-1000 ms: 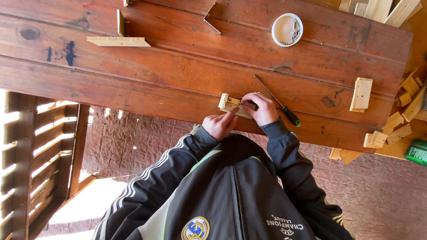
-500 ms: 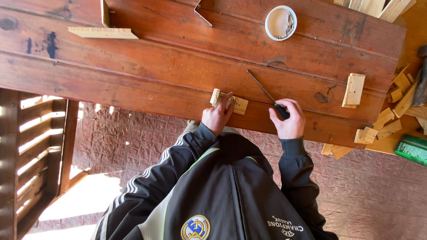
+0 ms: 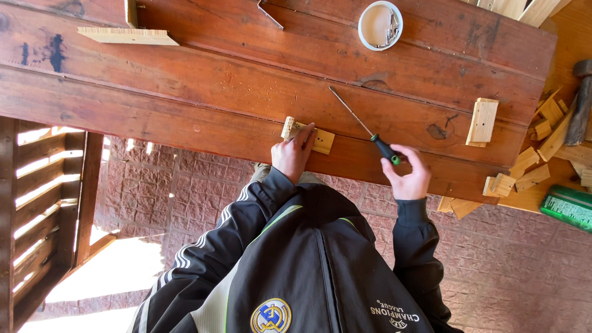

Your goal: The person assembles small wooden blocks by screwing them together using a screwdriver. They repeatedly pick up blocks, align them, insert screws, and tighten them on a wooden workbench.

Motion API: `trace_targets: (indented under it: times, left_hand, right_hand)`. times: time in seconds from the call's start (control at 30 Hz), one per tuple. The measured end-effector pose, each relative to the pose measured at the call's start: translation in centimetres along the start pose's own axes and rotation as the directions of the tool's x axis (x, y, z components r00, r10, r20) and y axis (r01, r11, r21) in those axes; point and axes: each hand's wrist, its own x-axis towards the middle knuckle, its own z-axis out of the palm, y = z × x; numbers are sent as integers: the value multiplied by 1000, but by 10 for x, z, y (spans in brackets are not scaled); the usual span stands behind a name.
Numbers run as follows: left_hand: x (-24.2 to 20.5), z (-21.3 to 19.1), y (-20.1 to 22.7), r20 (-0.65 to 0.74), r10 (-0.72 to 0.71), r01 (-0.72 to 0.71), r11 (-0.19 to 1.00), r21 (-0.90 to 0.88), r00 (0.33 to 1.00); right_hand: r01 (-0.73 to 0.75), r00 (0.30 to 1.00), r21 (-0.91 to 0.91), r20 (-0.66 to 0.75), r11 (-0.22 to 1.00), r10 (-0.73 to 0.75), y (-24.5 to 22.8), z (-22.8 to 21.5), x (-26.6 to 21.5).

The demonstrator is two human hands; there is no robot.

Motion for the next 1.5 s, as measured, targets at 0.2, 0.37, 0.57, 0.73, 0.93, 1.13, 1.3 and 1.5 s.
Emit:
trace_targets:
  times: [0.2, 0.37, 0.57, 0.73, 0.93, 1.13, 1.3, 1.5]
  left_hand:
    - [5, -3, 1, 13, -25, 26, 998, -60, 1000]
    - [3, 0, -2, 13, -30, 31, 998, -56, 999]
    - [0, 7, -8, 0, -38, 38, 997, -72, 999]
    - [1, 3, -5, 35, -53, 56, 994, -89, 998]
    - [-2, 11, -10, 71, -64, 72, 991, -113, 995]
    - [-1, 6, -10, 67, -65, 71, 993, -97, 996]
    - [-2, 11, -12, 91, -71, 81, 990, -112, 993]
    - [-1, 8, -12, 94, -67, 76, 992, -102, 993]
  right_hand:
    - [290, 932, 383, -321, 877, -168, -53, -15, 43]
    - [423, 893, 358, -318, 833, -317, -120, -5, 84]
    - [472, 876, 329, -275, 818, -395, -162, 18, 106]
    - [465, 879, 320, -276, 825, -389, -168, 30, 103]
    - [403, 910, 391, -271, 827, -315, -174, 42, 102]
    - [390, 913, 382, -280, 838, -298, -176, 44, 100]
    - [377, 916, 384, -290, 843, -278, -173, 43, 99]
    - [363, 931, 373, -184, 854, -315, -184, 33, 100]
